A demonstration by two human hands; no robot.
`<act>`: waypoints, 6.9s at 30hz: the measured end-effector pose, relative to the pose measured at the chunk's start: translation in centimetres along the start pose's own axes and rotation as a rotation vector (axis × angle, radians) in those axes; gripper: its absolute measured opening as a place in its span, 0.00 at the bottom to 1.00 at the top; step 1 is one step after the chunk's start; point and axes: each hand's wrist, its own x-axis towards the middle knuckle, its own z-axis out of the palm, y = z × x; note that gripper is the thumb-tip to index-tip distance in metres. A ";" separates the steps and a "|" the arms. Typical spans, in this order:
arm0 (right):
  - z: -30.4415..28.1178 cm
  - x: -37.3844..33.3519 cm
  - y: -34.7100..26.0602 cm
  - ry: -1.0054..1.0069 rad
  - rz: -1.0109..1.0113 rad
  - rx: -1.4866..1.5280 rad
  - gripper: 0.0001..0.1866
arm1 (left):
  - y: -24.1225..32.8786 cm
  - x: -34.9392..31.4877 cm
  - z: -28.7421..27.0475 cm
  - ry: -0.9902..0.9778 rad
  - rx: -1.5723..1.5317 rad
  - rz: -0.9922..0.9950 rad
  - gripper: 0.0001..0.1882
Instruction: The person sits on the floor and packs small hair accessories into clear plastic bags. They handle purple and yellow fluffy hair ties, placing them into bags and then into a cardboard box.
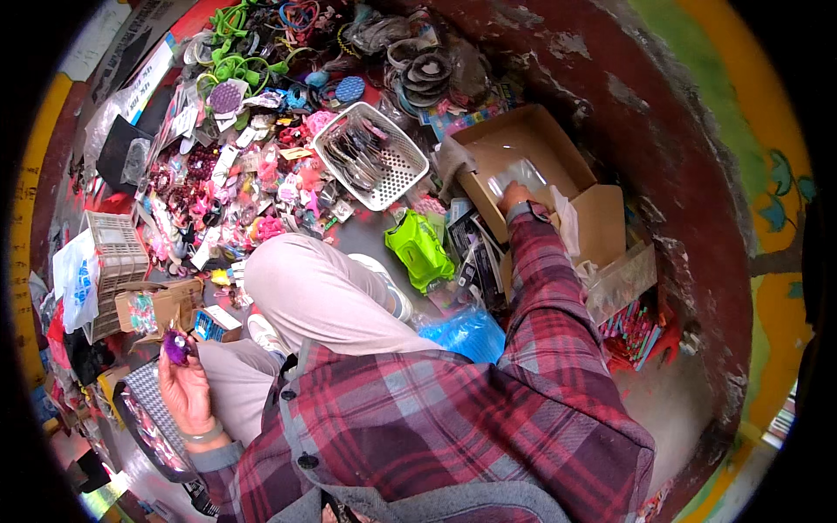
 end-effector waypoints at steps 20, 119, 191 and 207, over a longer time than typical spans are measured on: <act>0.5 4.0 3.6 0.043 -0.054 0.150 0.18 | -3.3 1.8 2.1 0.047 0.022 -0.086 0.17; -13.5 -48.6 -26.9 0.363 -2.408 -0.055 0.13 | 5.6 -9.5 0.3 -0.107 0.331 0.231 0.20; -12.3 -50.4 -30.8 -0.008 -1.756 0.430 0.16 | 3.9 -7.3 2.1 -0.212 0.857 0.491 0.16; -12.6 -46.7 -32.1 -0.987 -1.201 0.970 0.06 | 3.0 -6.5 0.8 -0.200 0.496 0.178 0.15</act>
